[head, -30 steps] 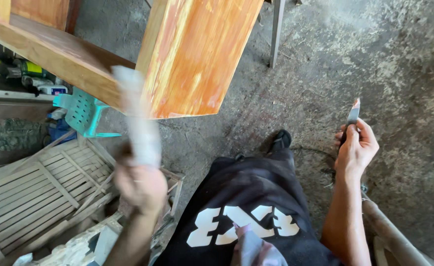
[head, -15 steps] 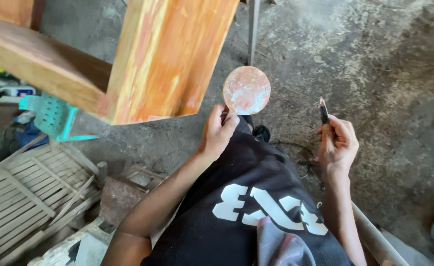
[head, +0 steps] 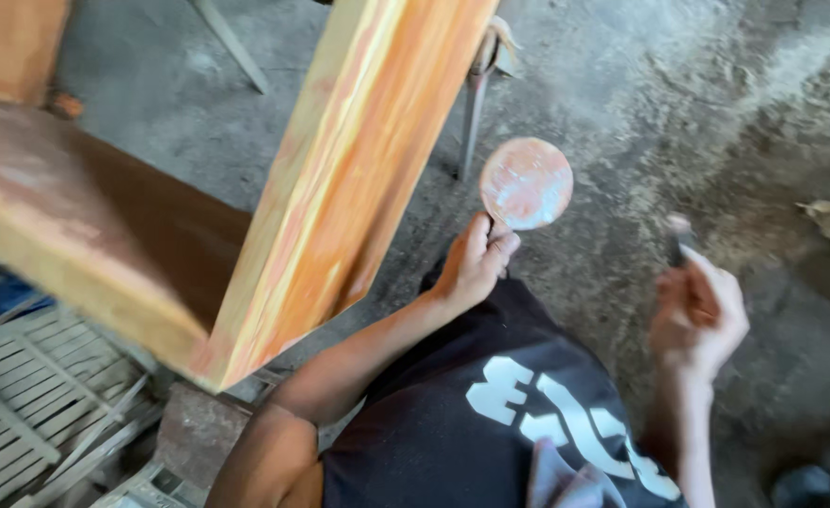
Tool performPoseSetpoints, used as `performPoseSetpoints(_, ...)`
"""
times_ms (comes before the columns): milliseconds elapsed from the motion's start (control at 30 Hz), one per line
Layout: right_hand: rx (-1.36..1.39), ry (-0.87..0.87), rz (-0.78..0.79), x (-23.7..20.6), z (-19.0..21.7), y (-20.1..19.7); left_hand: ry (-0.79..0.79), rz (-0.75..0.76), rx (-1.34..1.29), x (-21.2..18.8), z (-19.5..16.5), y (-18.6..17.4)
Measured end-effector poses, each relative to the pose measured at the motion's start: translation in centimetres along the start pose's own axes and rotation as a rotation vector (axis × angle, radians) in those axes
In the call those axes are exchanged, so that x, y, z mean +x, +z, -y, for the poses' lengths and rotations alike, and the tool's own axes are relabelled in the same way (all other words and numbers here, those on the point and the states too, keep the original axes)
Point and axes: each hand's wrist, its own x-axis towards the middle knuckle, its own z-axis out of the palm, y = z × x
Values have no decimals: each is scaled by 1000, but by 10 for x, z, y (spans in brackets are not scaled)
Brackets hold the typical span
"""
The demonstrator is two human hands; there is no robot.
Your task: The person uses a small knife to scoop wood filler from a round board and presses it into holes and gaps on a wooden furniture frame. They then dip a small brush into a can of reddish stain and brush the stain over the filled spots and frame edges.
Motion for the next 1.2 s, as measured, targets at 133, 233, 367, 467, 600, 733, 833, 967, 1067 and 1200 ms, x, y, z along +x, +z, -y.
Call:
performPoseSetpoints(133, -567, -302, 290, 28, 15, 60, -48, -68, 29, 45, -6, 5)
performPoseSetpoints(233, -668, -419, 354, 51, 29, 93, -16, -67, -198, 65, -7, 12)
performPoseSetpoints(367, -611, -563, 402, 80, 29, 136, -163, -105, -438, 85, -14, 19)
performPoseSetpoints(467, -573, -574, 455, 93, 21, 156, -229, -158, -548, 96, -26, 25)
performPoseSetpoints(600, -595, -603, 543, 112, 17, 150, -222, -207, -582, 104, -39, 39)
performPoseSetpoints(733, -559, -609, 606, 143, 17, 132, -132, -225, -712, 115, -47, 61)
performPoseSetpoints(833, -531, -613, 659, 173, 18, 119, -159, -276, -750, 132, -53, 79)
performPoseSetpoints(967, -517, -609, 735, 220, 20, 99, -144, -328, -766, 155, -66, 112)
performPoseSetpoints(1067, -516, -584, 789, 253, 20, 82, -94, -384, -784, 171, -80, 134)
performPoseSetpoints(1200, -595, -595, 857, 285, 27, 59, 22, -435, -772, 175, -102, 152)
